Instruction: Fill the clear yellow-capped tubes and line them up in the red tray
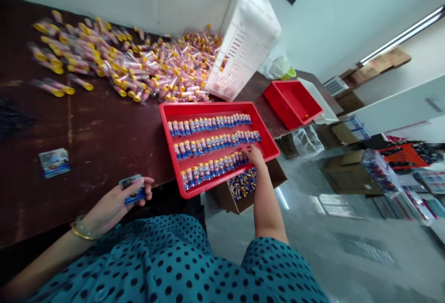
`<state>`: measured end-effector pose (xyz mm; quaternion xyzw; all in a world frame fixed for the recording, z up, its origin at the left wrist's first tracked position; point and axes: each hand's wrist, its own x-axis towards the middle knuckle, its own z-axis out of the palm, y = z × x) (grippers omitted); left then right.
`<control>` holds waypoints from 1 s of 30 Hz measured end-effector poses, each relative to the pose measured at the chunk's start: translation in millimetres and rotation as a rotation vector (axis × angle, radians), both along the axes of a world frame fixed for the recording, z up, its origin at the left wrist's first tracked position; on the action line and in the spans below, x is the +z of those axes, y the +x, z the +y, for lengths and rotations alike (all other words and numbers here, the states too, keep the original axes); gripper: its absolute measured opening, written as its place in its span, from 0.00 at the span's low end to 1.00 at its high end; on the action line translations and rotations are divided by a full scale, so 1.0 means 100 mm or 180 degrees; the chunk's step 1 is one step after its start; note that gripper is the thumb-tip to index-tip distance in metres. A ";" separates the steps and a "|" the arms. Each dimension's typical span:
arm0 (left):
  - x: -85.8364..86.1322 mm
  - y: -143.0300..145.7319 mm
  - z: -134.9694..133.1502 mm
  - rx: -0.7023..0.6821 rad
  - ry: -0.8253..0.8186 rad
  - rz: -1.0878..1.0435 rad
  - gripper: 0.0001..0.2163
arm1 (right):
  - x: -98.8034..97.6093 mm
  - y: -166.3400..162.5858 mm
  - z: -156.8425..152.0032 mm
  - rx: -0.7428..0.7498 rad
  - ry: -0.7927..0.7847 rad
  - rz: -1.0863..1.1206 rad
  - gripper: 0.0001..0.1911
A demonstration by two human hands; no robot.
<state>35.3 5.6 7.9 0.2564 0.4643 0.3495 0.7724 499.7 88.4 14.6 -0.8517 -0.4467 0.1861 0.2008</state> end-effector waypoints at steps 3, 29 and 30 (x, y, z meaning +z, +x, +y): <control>-0.04 -0.12 -0.06 0.0160 -0.0034 0.0001 0.16 | 0.04 -0.17 0.03 0.0085 -0.0116 -0.0087 0.08; -0.34 -1.45 -0.17 0.1692 -0.0130 0.0223 0.26 | -0.54 -5.76 1.89 0.3819 0.0990 0.0814 0.15; -0.30 -1.50 -0.14 0.1820 -0.0067 0.0224 0.24 | -0.54 -5.64 1.80 0.3847 0.0914 0.0934 0.14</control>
